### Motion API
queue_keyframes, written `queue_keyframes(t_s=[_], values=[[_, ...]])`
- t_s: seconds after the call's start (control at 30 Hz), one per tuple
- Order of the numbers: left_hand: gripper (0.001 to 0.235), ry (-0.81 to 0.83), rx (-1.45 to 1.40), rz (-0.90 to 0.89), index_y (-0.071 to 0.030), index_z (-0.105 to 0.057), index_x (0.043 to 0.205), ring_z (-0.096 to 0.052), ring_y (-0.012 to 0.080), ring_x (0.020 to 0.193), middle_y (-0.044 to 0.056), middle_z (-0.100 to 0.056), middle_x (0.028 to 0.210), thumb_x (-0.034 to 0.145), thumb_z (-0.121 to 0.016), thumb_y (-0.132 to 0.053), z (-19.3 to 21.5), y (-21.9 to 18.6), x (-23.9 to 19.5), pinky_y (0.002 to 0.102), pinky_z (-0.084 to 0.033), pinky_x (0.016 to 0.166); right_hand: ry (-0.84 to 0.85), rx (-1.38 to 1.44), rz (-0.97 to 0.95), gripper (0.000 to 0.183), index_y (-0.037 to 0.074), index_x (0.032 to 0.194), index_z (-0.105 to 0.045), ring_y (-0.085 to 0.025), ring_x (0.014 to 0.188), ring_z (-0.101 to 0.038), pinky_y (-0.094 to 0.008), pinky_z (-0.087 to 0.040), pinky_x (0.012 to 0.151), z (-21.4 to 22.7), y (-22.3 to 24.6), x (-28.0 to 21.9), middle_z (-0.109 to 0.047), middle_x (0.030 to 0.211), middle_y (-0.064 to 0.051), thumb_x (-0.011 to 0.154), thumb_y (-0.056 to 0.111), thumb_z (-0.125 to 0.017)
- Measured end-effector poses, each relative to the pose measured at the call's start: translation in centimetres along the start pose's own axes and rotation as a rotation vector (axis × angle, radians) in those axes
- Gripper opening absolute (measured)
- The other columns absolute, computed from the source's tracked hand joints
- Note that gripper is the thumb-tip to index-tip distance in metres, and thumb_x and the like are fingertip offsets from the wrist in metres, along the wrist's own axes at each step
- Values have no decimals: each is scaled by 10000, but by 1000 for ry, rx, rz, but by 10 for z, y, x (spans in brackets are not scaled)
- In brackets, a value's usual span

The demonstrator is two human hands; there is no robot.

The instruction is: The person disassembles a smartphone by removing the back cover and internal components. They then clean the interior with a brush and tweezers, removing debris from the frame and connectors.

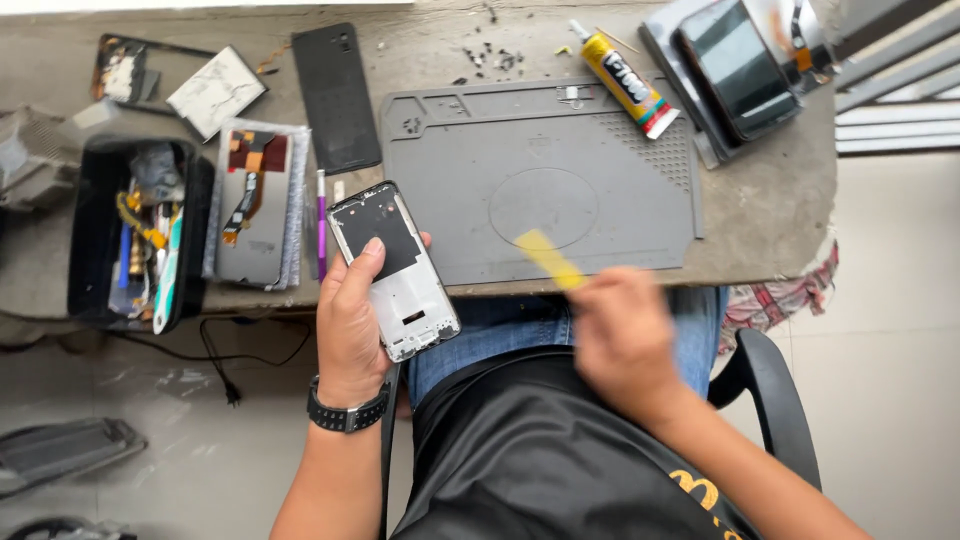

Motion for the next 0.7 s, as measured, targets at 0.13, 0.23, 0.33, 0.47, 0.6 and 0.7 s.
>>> queue_keyframes(t_s=[0.13,0.23,0.33,0.47,0.6,0.7], values=[[325,50,7,27,-53,-760,1376,-868,386,1155,351,-848,1262,1085,-711,-191,-12,7,3,554,-717,999,56,-2,1,228,89,1041,-810,-366,1028,-758,-437,-629,935,-2,-33,-1,-712,1058,-89,937,-100,-738],[328,68,35,23,-45,-757,1379,-869,387,1151,350,-846,1255,1086,-711,-184,-12,8,4,558,-716,996,-46,-305,-118,174,59,1105,-733,-385,1094,-699,-485,-584,969,38,-70,5,-614,1132,-110,1054,-107,-739],[326,66,56,28,-45,-753,1368,-878,366,1113,337,-854,1233,1077,-711,-185,-21,5,5,532,-725,965,-127,-152,-54,187,80,1038,-767,-370,1001,-681,-430,-558,968,20,-28,9,-661,1062,-115,1022,-98,-715],[308,85,114,27,-55,-750,1359,-882,333,1099,310,-862,1237,1093,-702,-202,-27,3,4,502,-729,951,-14,-119,-41,209,89,1028,-794,-347,1011,-738,-437,-605,937,15,-53,-4,-698,1053,-75,944,-98,-756],[317,72,101,13,-46,-753,1359,-886,341,1079,319,-859,1226,1087,-705,-202,-26,6,6,511,-735,942,-164,-234,-52,226,67,1057,-811,-394,1021,-724,-469,-586,994,50,-40,-6,-725,1037,-128,972,-139,-771],[301,107,105,15,-55,-753,1346,-887,324,1076,308,-864,1219,1095,-700,-212,-36,6,7,493,-733,945,-5,-94,-29,216,113,1039,-842,-308,1024,-789,-399,-634,950,5,-25,-34,-762,1077,-51,924,-62,-787]])
Point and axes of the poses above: each hand's wrist, its own x-axis towards the middle knuckle, its own z-axis out of the back of the hand, y = z × x, the point moved 9 cm from there along x, towards the middle knuckle
